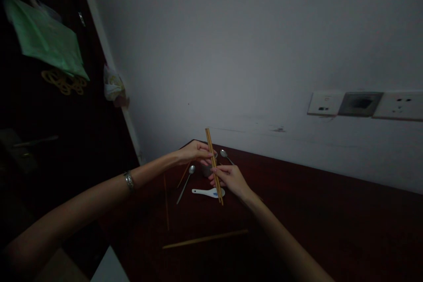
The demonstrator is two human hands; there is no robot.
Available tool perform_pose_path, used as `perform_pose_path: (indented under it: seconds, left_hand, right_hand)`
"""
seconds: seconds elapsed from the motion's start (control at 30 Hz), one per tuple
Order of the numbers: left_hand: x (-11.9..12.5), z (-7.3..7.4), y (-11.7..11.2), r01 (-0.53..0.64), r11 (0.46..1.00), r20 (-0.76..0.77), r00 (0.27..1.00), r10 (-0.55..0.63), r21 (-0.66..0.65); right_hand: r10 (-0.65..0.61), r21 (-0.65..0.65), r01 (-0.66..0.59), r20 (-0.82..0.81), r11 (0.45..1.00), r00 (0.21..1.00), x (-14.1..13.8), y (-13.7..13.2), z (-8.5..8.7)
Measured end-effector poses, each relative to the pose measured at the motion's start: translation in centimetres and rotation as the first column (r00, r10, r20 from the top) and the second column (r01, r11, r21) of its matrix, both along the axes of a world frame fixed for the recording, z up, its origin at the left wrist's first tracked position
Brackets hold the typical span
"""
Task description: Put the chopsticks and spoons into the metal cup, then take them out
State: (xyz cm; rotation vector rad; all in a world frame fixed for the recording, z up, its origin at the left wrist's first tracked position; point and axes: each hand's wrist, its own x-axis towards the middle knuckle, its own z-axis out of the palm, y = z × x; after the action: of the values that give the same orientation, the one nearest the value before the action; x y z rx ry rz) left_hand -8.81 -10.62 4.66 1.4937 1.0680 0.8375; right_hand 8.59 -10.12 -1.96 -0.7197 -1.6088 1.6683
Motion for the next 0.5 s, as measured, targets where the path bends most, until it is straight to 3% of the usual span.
perform_pose_path:
  seconds: [0.17,0.27,0.37,0.5]
  left_hand:
    - [-2.3,1.2,0.7,-0.030,0.999,0.029,0.999,0.029,0.032]
    - [-5.6,3.0,2.0,-0.204,0.970,0.058,0.978,0.198,0.131]
    - [-9.7,4.1,3.6,-0.393,0.897,-0.041,0.912,0.409,0.203]
    - [-13.8,2.6,5.8,-0.471,0.851,-0.308,0.794,0.523,0.230]
  right_hand:
    - [0.047,-0.009,-0.047,0.007,0.999,0.999,-0.4,0.5,-0.3]
    - [0.096,0.067,-0.103,0.100,0.992,0.990,0.5,0.8,-0.7]
    - [0.143,0.173,-0.187,0.241,0.967,0.960,1.8,0.6,-1.3]
    - [0.176,0.316,-0.340,0.449,0.886,0.876,3.0,-0.2,-2.1]
